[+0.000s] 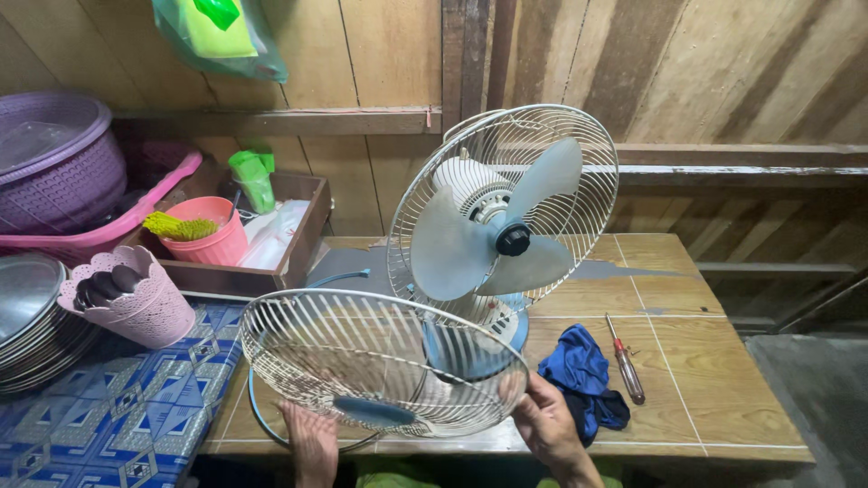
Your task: The person reassembles a table fan by attaching the fan blades to the motor shaft, securing them with a nut, and then fitting the front and rear wire cages. They use a screwdriver to tighten the cage and wipe the blades with a blue cloth.
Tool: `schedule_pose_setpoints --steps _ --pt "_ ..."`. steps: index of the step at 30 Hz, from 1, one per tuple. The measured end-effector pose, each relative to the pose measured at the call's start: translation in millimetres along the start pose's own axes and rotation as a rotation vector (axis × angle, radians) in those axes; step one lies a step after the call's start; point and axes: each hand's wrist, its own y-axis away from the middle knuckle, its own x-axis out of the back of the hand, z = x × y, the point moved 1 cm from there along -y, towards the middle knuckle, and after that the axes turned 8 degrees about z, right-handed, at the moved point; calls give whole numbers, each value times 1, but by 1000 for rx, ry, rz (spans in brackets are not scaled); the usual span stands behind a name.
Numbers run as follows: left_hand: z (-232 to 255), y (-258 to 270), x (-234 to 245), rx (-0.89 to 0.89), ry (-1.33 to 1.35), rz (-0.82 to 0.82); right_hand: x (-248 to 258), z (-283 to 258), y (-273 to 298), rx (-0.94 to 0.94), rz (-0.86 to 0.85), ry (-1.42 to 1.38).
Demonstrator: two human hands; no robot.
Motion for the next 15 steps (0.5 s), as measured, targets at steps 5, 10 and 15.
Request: schedule_pose_setpoints --steps 5,10,15 --pt "-34 -6 11 198 137 -161 38 -27 1 53 119 -158" --pt "-59 48 -20 -90 438 -391 36 -51 6 99 343 -140" --pt "-38 116 -73 -266 283 -328 20 -45 6 167 443 -92"
